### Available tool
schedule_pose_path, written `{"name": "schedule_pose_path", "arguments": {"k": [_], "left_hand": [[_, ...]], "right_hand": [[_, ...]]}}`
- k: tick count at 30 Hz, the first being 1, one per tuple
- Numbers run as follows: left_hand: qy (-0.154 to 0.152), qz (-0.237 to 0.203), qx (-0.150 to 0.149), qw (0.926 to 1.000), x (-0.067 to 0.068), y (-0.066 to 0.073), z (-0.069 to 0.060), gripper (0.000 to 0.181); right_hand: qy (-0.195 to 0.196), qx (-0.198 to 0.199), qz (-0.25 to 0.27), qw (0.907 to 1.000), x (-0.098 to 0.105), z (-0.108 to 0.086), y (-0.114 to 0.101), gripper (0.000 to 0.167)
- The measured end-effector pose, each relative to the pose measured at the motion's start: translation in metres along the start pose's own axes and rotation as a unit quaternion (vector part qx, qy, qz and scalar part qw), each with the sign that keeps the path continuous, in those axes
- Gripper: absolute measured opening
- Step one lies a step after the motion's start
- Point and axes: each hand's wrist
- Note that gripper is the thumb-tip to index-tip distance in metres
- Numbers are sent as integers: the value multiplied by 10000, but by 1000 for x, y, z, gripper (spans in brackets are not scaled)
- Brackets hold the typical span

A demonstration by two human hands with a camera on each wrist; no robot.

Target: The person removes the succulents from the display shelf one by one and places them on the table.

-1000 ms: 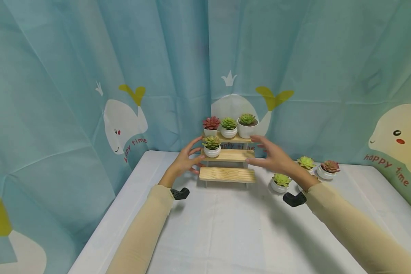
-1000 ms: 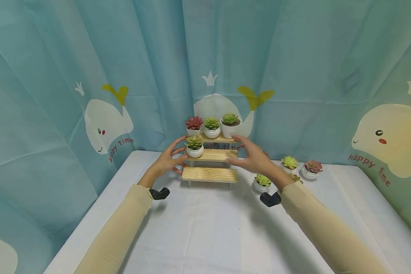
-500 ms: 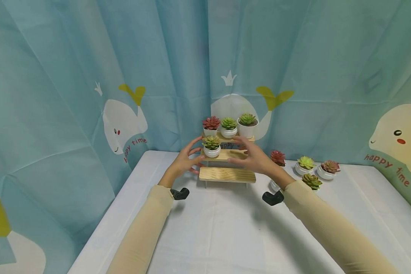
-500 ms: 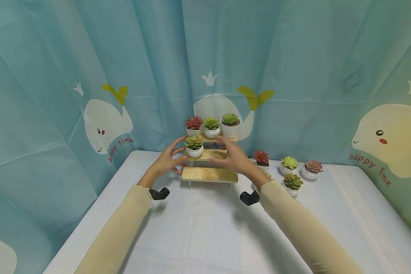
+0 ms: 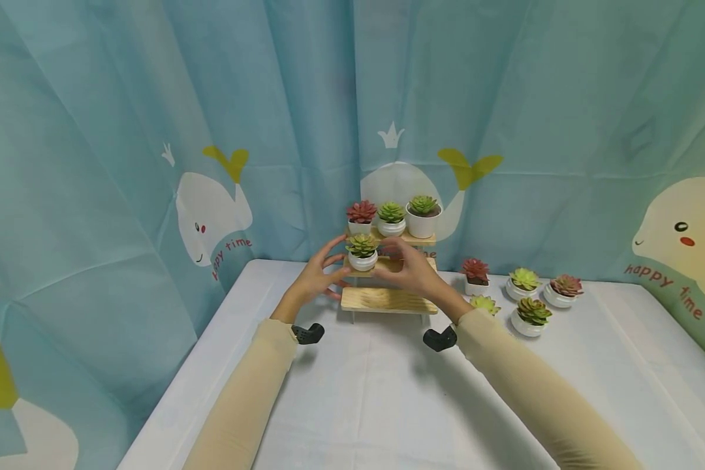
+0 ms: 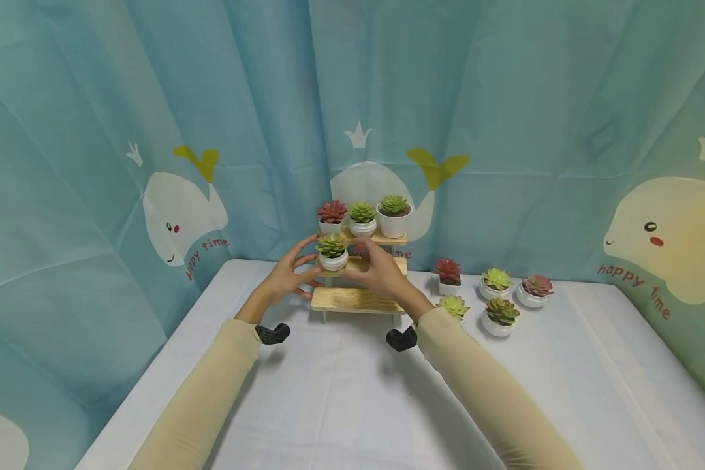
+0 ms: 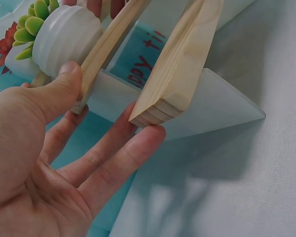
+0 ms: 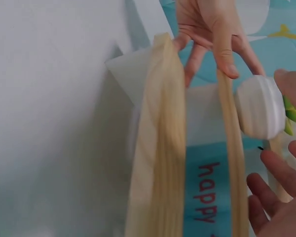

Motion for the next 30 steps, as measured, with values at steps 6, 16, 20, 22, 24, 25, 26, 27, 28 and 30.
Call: {"name": "schedule_pose_path", "arguments": {"k": [6, 16, 20, 22, 24, 25, 26, 27, 28, 30], "left_hand": [[11, 21, 36, 10000, 0, 1, 0, 76], [-28, -57, 20, 10000, 0, 2, 0, 76], [-8, -75, 26, 10000, 0, 3, -1, 76], [1, -82, 26, 10000, 0, 3, -1, 76], [-2, -94, 24, 10000, 0, 3, -2, 76], [-8, -97, 22, 9999, 0, 3, -1, 76], [-16, -104, 19, 9999, 0, 2, -1, 76], [-26, -112, 17, 9999, 1, 2, -1, 76], [-27, -105, 12, 9999, 0, 1, -1, 76], [-62, -125, 13, 9999, 0, 1, -1, 76]], "right_hand": [[148, -187, -8, 9997, -12, 7, 0, 69], [429, -257, -441, 9978, -23, 14, -3, 67], [475, -357, -473, 9971, -25, 16, -3, 64], [496, -386, -510, 9967, -26, 17, -3, 63], [499, -419, -544, 9964, -27, 18, -2, 62], [506, -433, -566, 9962, -27, 18, -2, 62], [508, -446, -588, 9960, -28, 18, -2, 63], [514, -453, -594, 9959, -28, 18, -2, 63], [514, -459, -603, 9958, -28, 18, -2, 63], [514, -438, -565, 9961, -28, 17, -3, 62]]}}
Point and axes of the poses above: each hand's wrist, its own z-axis towards the middle knuckle, its own x-axis out of the back of the hand, y = z × x, and after that the axes turned 2 degrees about x, right-handed
